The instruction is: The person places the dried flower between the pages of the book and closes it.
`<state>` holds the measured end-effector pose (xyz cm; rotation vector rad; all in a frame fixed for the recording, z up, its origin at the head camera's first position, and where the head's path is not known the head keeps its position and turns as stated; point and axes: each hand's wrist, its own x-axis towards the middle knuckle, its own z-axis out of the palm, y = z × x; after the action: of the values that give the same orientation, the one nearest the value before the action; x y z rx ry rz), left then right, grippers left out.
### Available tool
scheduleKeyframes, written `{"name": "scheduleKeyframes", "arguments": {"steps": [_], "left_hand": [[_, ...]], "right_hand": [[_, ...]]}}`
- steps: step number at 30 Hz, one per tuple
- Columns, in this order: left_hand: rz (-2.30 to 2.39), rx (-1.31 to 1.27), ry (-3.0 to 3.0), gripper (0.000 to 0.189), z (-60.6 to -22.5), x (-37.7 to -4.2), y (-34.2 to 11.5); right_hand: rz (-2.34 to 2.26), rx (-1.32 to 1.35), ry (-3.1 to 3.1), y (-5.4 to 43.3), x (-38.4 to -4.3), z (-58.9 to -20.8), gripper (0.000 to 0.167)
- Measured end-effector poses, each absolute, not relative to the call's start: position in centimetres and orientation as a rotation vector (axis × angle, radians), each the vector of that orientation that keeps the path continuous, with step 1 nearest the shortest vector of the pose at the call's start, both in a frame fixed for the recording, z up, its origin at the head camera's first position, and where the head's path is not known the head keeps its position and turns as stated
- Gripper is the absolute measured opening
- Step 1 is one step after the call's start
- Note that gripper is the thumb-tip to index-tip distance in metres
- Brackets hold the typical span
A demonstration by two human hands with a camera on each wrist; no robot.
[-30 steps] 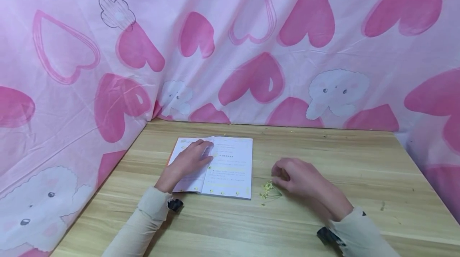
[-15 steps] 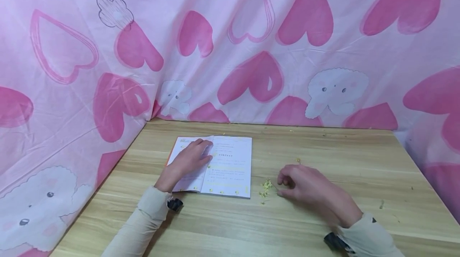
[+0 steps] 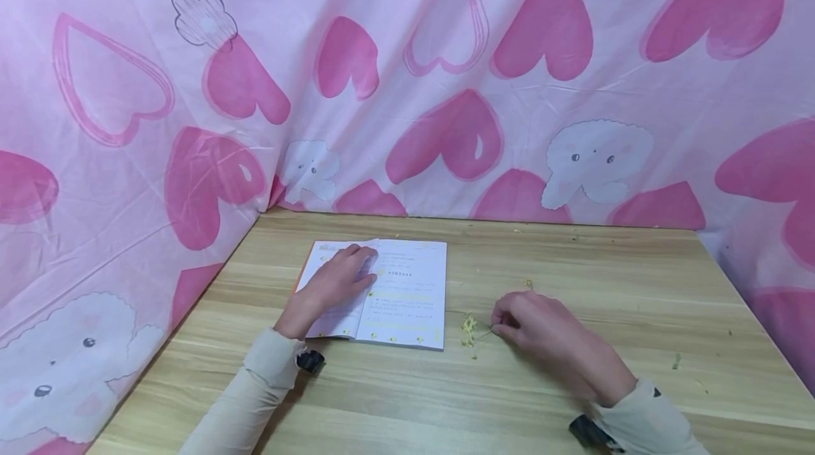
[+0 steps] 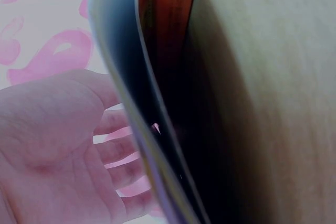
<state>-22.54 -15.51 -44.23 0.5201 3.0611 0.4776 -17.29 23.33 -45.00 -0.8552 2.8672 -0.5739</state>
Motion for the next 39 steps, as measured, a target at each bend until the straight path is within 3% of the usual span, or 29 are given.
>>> {"name": "scheduleKeyframes", "arguments": {"steps": [8,28,39], "left_hand": [[0.465,0.527,3.071,0.043,-44.33,-22.68,-15.56],[0.488,0.544,3.068,0.043,-44.49,-22.79,-15.59],[0.479,0.598,2.998,0.054,-44.6,-22.59,-15.63]], "right_hand": [[-0.569,-0.906,2.893,23.43,-16.97,-45.52,0.019],[-0.828,-0.919,2.753,23.79,-17.2,-45.47,0.006],[-1.058,-0.907,2.671,23.36,-17.3,-45.59,0.007]]}}
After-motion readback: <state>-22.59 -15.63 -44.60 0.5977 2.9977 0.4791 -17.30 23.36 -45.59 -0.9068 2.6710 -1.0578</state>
